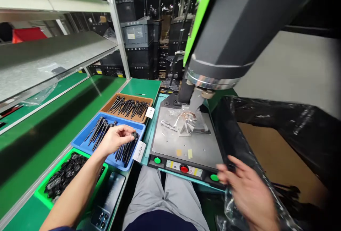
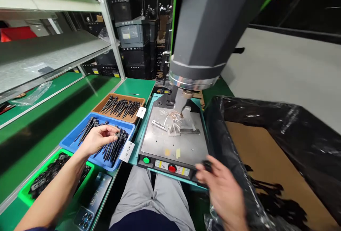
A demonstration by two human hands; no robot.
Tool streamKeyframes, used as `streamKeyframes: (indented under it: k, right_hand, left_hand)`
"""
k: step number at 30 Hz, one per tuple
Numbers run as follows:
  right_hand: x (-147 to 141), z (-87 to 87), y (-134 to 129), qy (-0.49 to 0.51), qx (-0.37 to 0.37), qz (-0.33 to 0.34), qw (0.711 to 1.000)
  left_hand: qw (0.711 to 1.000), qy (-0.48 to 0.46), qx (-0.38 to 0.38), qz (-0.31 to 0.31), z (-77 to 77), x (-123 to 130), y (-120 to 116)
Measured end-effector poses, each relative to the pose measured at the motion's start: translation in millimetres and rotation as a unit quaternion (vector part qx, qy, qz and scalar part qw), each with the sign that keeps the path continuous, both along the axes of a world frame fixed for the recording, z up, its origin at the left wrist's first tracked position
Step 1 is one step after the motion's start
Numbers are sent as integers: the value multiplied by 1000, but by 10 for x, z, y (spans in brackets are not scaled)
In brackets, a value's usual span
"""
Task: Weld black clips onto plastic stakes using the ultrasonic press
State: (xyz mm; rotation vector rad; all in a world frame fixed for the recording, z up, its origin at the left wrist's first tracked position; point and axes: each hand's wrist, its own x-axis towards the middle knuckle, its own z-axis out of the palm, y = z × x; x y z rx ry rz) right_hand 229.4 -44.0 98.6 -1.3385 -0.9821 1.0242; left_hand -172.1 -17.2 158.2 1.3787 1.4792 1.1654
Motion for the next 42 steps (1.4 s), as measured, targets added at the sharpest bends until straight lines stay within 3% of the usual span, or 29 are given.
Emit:
streamKeyframes:
  k: [3, 5, 9, 15, 19, 22, 28, 31, 38, 42]
  right_hand:
    - [-491, -85, 106, 104, -22, 174, 979]
    - [-802, -128, 164, 140, 2, 232, 963]
    - [-1119, -177, 230, 159, 50, 259, 951]
    - [-1059, -236, 277, 175, 92, 258, 946]
    - [-989, -291, 287, 166, 88, 245, 951]
    - [-926, -286, 303, 165, 69, 276, 944]
    - [-795, -211, 375, 207, 9, 394, 895]
    - [-768, -192, 394, 217, -6, 409, 886]
    - [-760, -223, 338, 123, 24, 350, 928]
    - [-761, -256, 313, 97, 41, 334, 937]
  left_hand:
    - [998, -33, 28, -37, 27, 392, 85]
    - [996, -53, 51, -57, -5, 627, 109]
    - [989, -86, 93, -72, -177, 1008, 91]
    - [987, -94, 94, -86, -423, 1354, 37]
    - [986, -108, 91, -93, -488, 1433, 44]
    - [986, -110, 85, -95, -508, 1439, 59]
    - [982, -131, 73, -115, -577, 1430, 91]
    - [978, -156, 65, -121, -616, 1428, 106]
    - [981, -75, 59, -167, -531, 1380, 142]
    - [979, -24, 83, -183, -479, 1358, 160]
